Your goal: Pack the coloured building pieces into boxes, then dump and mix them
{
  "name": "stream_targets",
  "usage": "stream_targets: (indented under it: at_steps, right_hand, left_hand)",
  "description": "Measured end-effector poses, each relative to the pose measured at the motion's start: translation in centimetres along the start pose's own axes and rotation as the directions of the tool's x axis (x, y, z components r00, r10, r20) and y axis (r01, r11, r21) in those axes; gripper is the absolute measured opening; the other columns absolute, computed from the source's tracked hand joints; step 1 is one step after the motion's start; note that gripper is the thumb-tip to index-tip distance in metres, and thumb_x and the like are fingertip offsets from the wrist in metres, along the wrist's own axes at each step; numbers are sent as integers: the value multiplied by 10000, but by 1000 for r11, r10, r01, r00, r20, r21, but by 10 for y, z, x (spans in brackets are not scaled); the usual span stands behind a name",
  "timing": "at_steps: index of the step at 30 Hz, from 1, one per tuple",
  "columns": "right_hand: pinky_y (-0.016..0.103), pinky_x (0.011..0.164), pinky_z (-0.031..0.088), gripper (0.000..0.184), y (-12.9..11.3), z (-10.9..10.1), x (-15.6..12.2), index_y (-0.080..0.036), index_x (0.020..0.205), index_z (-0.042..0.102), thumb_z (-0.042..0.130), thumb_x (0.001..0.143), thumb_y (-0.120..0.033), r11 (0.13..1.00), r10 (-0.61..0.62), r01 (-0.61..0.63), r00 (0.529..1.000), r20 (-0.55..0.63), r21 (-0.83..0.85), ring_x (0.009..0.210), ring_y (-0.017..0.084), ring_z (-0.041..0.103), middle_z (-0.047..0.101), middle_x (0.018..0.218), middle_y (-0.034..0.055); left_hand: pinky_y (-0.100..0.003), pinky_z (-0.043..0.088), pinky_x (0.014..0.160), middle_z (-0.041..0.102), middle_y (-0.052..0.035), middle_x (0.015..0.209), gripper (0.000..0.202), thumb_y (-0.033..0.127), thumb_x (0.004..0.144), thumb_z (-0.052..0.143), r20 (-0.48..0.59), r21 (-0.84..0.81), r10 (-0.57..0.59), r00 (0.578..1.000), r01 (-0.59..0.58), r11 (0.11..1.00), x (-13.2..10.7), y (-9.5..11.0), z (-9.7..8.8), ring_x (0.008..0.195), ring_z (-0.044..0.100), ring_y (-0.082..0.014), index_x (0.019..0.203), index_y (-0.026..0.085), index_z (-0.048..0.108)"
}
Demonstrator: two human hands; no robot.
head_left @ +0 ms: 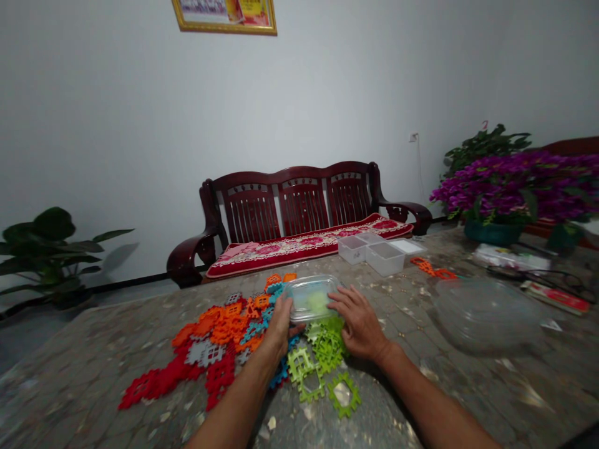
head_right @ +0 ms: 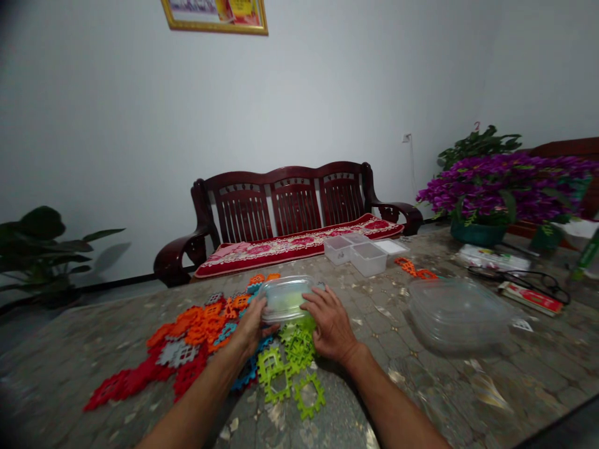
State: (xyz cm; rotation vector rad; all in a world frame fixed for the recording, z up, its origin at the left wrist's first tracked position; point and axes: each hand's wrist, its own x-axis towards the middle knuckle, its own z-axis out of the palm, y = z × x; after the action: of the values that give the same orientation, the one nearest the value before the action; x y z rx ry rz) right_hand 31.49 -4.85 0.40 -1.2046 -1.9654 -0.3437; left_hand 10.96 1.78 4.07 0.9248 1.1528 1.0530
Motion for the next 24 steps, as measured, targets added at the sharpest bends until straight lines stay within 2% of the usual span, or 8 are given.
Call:
stream_targets:
  at_steps: [3,6,11,14,18,21,23,24]
  right_hand:
    - [488,1145,360,499,-15,-4,7,-234,1276,611,596,801,-81,991,-61,51,995,-77,-124,1250,259,541,696,1282,68]
    - [374,952,440,280,-23,-3,13,-255,1190,652,627,922,-176,972,-114,85,986,-125,-217,1040,219,592,740,1094,41]
    - [332,831,410,198,-28,-7,13,-268,1112,682,633,946,-172,954,-155,111,978,-142,-279,924,197,577,722,989,23]
    - [329,797,395,163,-30,-17,15,-267,1069,691,643,944,-175,948,-159,119,981,-114,-294,882,197,567,711,939,16]
    - [329,783,384,143,-26,-40,24,-259,1013,704,629,948,-156,939,-121,91,990,-71,-333,864,200,560,706,902,20]
    - [342,812,387,189,-12,-73,28,-265,1042,717,596,958,-146,927,-25,-12,995,-94,-374,896,210,565,715,932,28]
    - [348,845,393,220,2,-103,25,-273,1075,724,581,960,-151,911,53,-98,991,-122,-400,944,217,572,722,978,33]
    - [351,854,397,219,10,-119,21,-269,1083,726,576,962,-165,896,86,-140,986,-144,-422,952,221,572,722,995,39]
  left_hand:
    - [-251,585,622,659,-83,1225,408,404,943,603,34,-53,38,999,-36,998,-7,-2,7,923,684,-193,1327,284,536]
    - [-257,585,635,628,-93,1300,417,447,938,613,70,-74,42,997,-37,997,-13,-7,17,982,680,-206,1314,284,539]
    - [-258,584,667,641,-97,1293,384,421,979,575,122,-128,23,992,-7,992,-25,-11,29,992,692,-199,1333,283,517]
    - [-261,588,671,647,-96,1255,316,377,1013,520,141,-143,-1,990,22,989,-33,-9,32,906,700,-173,1305,256,519]
    - [-307,600,718,643,-118,1207,437,503,1023,455,155,-50,-12,988,20,999,-36,-10,23,833,703,-172,1365,236,504]
    - [-367,595,827,626,-136,1258,566,581,986,457,184,138,107,977,-133,981,-30,-15,3,978,705,-229,1436,238,480]
    - [-436,558,956,618,-141,1314,603,580,927,536,219,296,255,942,-313,902,-23,-21,-15,1103,675,-275,1410,219,522]
    - [-469,521,1025,621,-142,1322,597,566,896,570,222,377,352,909,-413,829,-19,-24,-24,1171,644,-297,1372,204,558]
